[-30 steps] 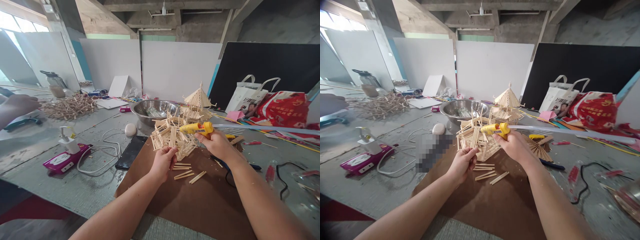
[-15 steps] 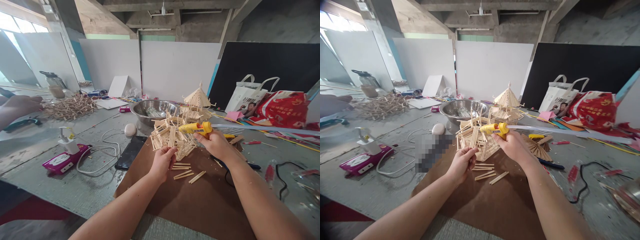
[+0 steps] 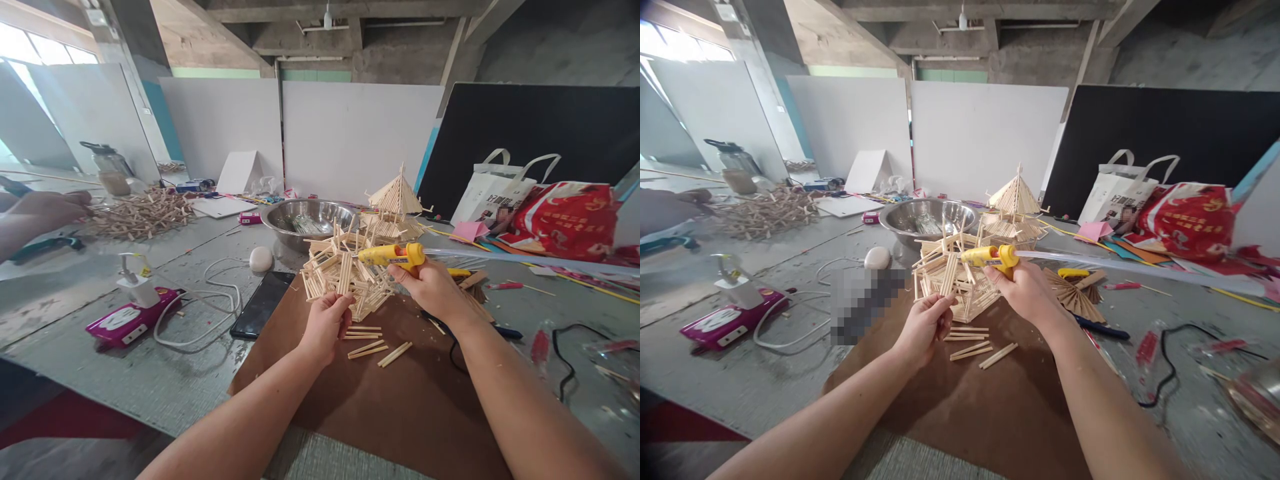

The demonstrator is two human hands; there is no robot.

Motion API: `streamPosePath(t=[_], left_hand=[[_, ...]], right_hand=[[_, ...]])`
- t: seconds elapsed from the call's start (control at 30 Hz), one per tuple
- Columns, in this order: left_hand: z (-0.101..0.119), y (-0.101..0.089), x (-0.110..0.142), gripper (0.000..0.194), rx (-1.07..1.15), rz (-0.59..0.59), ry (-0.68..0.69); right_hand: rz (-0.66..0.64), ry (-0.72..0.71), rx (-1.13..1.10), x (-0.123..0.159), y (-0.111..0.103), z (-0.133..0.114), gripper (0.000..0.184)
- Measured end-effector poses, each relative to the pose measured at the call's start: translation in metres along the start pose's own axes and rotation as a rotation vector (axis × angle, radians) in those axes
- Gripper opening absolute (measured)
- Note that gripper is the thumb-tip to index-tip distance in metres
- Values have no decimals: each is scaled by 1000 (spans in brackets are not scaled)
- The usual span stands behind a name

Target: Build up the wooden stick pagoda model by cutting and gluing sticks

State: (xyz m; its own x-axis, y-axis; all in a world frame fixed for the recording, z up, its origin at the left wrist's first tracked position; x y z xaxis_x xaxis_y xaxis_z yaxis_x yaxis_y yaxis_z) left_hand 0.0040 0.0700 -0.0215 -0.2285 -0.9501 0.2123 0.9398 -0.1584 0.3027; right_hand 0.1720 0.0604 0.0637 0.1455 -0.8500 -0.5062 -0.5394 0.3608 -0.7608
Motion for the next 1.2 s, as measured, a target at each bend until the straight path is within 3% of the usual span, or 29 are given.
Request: streamPosePath(t=[1.2], left_hand=[[0,0,0,27,17,-5,4]], right_hand=[[14,-14,29,1,0,-1,39]])
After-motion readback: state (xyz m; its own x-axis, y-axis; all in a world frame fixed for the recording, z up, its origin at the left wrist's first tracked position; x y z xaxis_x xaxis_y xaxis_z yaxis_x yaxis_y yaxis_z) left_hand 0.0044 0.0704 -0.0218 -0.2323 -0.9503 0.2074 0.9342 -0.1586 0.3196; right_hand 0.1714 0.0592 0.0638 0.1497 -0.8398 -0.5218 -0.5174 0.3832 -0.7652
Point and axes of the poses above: each hand's wrist, its own x-axis away from the middle knuckle, its own y-axis out of the palm, z = x × y, the point moved 4 cm from there along -x, towards the middle knuckle, and after that the axes turned 9 degrees about -y, right-handed, at the moved point
